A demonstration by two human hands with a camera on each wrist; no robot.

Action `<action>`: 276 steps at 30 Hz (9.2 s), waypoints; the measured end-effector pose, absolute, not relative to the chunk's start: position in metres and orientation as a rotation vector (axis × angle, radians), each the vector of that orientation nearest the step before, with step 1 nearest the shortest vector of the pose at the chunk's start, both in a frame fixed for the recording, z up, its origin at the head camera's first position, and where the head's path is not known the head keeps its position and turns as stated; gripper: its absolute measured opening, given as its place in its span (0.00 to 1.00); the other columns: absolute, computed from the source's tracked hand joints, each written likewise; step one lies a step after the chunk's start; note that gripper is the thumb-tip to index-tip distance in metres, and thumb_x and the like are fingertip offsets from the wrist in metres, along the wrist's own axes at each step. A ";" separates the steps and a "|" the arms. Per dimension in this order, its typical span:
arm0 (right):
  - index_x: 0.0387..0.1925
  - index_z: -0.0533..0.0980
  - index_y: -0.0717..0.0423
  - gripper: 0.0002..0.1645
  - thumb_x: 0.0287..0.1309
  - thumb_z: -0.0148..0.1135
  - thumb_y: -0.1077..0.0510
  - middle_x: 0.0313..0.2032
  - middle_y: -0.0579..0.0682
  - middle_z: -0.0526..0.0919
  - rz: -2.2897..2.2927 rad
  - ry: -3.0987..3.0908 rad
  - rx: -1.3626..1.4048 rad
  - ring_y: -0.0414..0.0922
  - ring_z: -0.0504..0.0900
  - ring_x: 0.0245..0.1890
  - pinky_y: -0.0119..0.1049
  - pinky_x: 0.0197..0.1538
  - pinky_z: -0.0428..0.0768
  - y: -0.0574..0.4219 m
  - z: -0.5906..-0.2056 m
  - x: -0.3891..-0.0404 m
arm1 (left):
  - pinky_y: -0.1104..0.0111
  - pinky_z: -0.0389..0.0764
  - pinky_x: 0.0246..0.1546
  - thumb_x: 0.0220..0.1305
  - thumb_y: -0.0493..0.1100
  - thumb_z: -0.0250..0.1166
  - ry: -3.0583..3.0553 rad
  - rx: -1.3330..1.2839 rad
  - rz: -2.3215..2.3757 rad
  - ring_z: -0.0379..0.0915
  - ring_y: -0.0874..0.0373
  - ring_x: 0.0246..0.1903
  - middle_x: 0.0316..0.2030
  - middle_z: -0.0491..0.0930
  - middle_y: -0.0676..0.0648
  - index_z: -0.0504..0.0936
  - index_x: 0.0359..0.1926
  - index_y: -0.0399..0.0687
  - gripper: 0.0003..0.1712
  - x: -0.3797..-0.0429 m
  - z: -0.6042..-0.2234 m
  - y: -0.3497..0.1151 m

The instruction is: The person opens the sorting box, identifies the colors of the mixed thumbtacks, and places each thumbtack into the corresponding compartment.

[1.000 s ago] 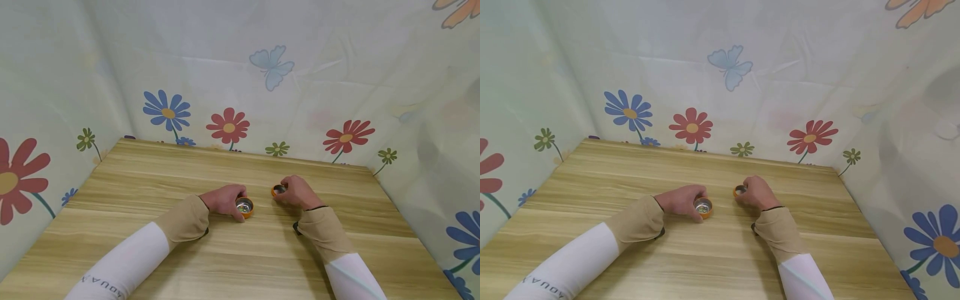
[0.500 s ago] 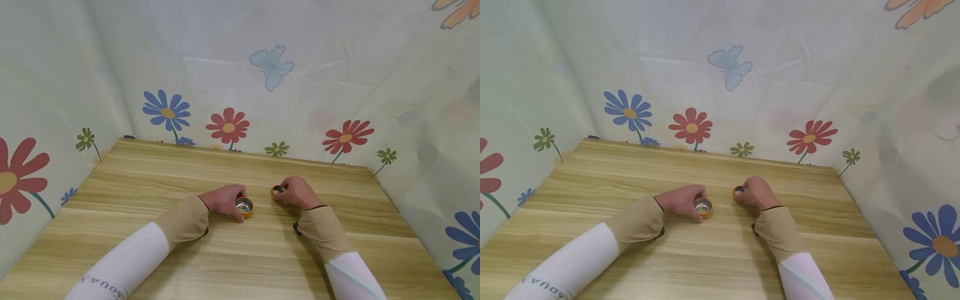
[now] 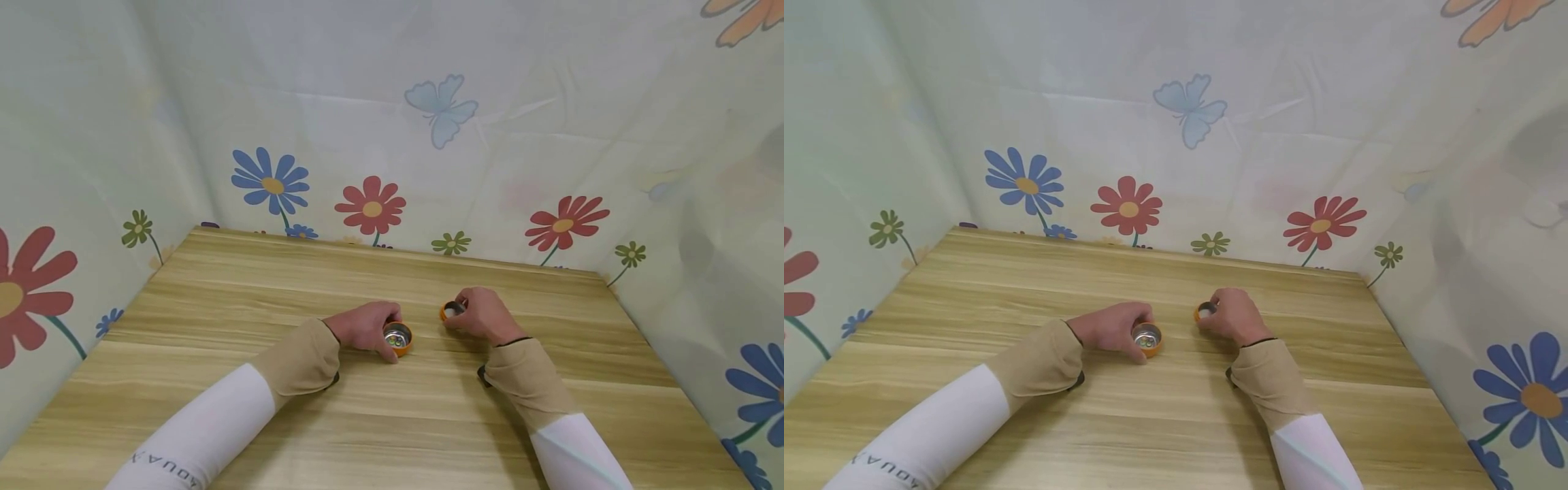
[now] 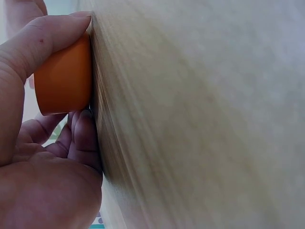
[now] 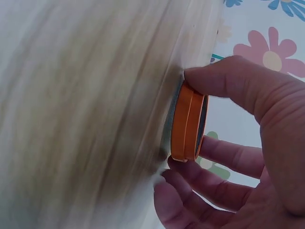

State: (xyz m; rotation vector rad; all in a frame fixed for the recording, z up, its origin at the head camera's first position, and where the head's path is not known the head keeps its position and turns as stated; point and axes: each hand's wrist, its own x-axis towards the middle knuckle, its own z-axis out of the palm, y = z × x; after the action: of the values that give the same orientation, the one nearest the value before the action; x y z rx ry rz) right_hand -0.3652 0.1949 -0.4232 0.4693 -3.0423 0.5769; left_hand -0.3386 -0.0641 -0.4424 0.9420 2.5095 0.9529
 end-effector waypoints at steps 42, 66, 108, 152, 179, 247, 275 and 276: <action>0.46 0.78 0.62 0.30 0.39 0.76 0.54 0.36 0.52 0.73 0.818 -2.806 0.657 0.46 0.75 0.36 0.39 0.40 0.75 0.198 -0.420 -0.359 | 0.71 0.73 0.34 0.38 0.41 0.80 2.493 0.954 0.969 0.71 0.59 0.34 0.34 0.76 0.51 0.71 0.36 0.46 0.27 -0.339 -0.441 -0.061; 0.43 0.71 0.63 0.30 0.38 0.77 0.61 0.37 0.54 0.73 1.258 -2.668 0.642 0.46 0.77 0.33 0.38 0.37 0.78 0.195 -0.421 -0.357 | 0.71 0.72 0.33 0.38 0.44 0.80 2.507 0.963 0.945 0.70 0.61 0.32 0.33 0.75 0.52 0.71 0.36 0.48 0.27 -0.342 -0.445 -0.061; 0.44 0.80 0.56 0.24 0.44 0.75 0.53 0.40 0.46 0.79 1.149 -2.593 0.813 0.42 0.77 0.38 0.43 0.42 0.78 0.191 -0.418 -0.354 | 0.71 0.71 0.33 0.38 0.46 0.80 2.522 0.952 0.918 0.69 0.62 0.32 0.33 0.74 0.54 0.71 0.36 0.50 0.28 -0.344 -0.446 -0.063; 0.42 0.81 0.54 0.21 0.42 0.76 0.61 0.48 0.46 0.78 1.035 -2.638 1.200 0.38 0.75 0.48 0.39 0.48 0.74 0.155 -0.411 -0.331 | 0.73 0.72 0.36 0.39 0.48 0.80 2.515 0.982 0.895 0.70 0.62 0.33 0.35 0.75 0.54 0.70 0.39 0.48 0.31 -0.343 -0.442 -0.064; 0.46 0.80 0.54 0.24 0.43 0.75 0.61 0.47 0.46 0.78 0.950 -2.638 1.338 0.38 0.73 0.49 0.35 0.49 0.73 0.144 -0.410 -0.324 | 0.74 0.69 0.44 0.38 0.49 0.80 2.497 0.970 0.914 0.69 0.64 0.39 0.42 0.72 0.57 0.70 0.53 0.49 0.40 -0.343 -0.440 -0.062; 0.36 0.84 0.54 0.20 0.37 0.78 0.52 0.41 0.47 0.80 0.811 -2.717 1.303 0.38 0.76 0.42 0.31 0.44 0.75 0.122 -0.408 -0.315 | 0.73 0.72 0.37 0.36 0.48 0.81 2.528 0.998 0.893 0.68 0.62 0.32 0.35 0.72 0.55 0.71 0.42 0.48 0.34 -0.342 -0.442 -0.064; 0.34 0.84 0.53 0.16 0.40 0.77 0.53 0.40 0.48 0.78 0.673 -2.788 1.360 0.40 0.75 0.40 0.32 0.43 0.75 0.117 -0.397 -0.315 | 0.73 0.71 0.39 0.37 0.47 0.81 2.510 1.003 0.912 0.69 0.63 0.34 0.36 0.73 0.56 0.71 0.44 0.47 0.34 -0.340 -0.439 -0.065; 0.34 0.84 0.54 0.16 0.40 0.77 0.53 0.40 0.48 0.78 0.668 -2.788 1.363 0.40 0.75 0.40 0.32 0.43 0.75 0.116 -0.397 -0.315 | 0.73 0.71 0.40 0.37 0.47 0.81 2.506 1.005 0.915 0.69 0.63 0.34 0.36 0.73 0.56 0.71 0.44 0.47 0.34 -0.340 -0.439 -0.065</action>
State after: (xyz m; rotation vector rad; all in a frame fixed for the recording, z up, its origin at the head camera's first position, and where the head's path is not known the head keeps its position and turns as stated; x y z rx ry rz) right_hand -0.3152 0.1163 -0.3972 1.3633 -2.7882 0.6678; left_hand -0.3404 -0.0647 -0.4387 1.0051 2.5062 0.9153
